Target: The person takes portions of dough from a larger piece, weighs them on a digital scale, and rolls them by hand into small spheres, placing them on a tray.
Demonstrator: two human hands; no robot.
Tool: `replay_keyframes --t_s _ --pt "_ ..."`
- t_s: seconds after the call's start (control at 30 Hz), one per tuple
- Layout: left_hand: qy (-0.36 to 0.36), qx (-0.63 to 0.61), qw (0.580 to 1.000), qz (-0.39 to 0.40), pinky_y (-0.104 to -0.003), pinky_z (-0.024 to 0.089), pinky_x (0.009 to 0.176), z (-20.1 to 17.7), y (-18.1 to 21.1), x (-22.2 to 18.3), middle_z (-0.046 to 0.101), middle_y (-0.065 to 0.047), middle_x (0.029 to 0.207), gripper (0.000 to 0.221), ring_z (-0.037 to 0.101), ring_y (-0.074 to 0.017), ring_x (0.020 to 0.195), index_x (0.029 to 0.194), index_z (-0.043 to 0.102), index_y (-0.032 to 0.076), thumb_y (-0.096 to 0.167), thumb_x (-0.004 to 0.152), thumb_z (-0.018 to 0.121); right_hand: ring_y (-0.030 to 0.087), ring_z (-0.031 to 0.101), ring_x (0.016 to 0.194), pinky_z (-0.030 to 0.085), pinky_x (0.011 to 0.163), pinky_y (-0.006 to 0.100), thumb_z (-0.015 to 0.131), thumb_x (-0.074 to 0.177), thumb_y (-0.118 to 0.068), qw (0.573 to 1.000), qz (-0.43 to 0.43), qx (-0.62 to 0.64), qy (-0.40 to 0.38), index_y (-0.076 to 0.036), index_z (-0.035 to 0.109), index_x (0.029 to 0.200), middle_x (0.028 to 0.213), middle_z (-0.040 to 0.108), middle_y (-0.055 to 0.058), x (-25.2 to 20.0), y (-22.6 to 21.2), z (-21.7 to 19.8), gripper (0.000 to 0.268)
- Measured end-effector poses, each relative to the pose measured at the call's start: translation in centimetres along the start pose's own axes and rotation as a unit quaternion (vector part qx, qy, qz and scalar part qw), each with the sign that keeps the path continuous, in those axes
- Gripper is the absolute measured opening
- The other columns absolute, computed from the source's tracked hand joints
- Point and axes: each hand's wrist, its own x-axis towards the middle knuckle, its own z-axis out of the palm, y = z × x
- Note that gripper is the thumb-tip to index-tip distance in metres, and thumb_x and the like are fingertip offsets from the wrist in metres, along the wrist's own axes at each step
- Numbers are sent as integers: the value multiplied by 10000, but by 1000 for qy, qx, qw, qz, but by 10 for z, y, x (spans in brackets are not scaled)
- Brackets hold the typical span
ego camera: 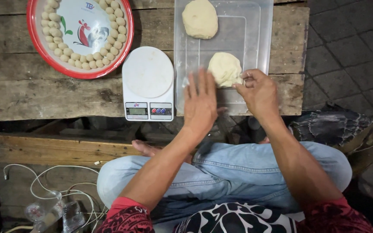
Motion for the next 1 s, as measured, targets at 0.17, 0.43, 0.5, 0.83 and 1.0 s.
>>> replay_keyframes --t_s 0.17,0.43,0.5,0.83,1.0 --pt "12 -53 987 152 -702 292 1214 15 2 1 119 -9 1766 813 82 -475 1609 1695 156 203 181 1012 595 214 752 848 605 721 264 896 826 -135 992 -53 -107 45 -106 796 1028 948 690 100 4 13 4 228" --pt "5 23 987 157 -656 275 1235 26 -4 3 81 5 1766 810 73 -417 1614 1698 129 226 293 1023 572 230 748 841 618 721 302 864 818 -165 989 -29 -132 54 -103 805 1030 920 759 142 2 5 8 229" --pt "3 37 988 153 -649 265 1239 30 -2 2 63 -18 1766 881 59 -416 1614 1697 118 215 394 1004 633 214 749 831 619 708 294 867 805 -168 988 -34 -138 58 -127 814 1013 912 766 121 1 3 8 219" --pt "4 21 987 158 -628 252 1259 31 1 2 76 -23 1766 908 57 -402 1618 1697 123 202 388 997 669 186 742 801 597 709 296 840 843 -165 993 -12 -105 51 -92 805 1007 868 760 148 -8 -16 5 182" --pt "-15 36 989 143 -620 251 1257 29 1 2 100 -33 1756 951 75 -378 1609 1684 162 187 458 962 718 109 716 742 594 704 264 860 755 -208 994 28 -100 17 -147 806 983 785 741 61 1 5 3 242"
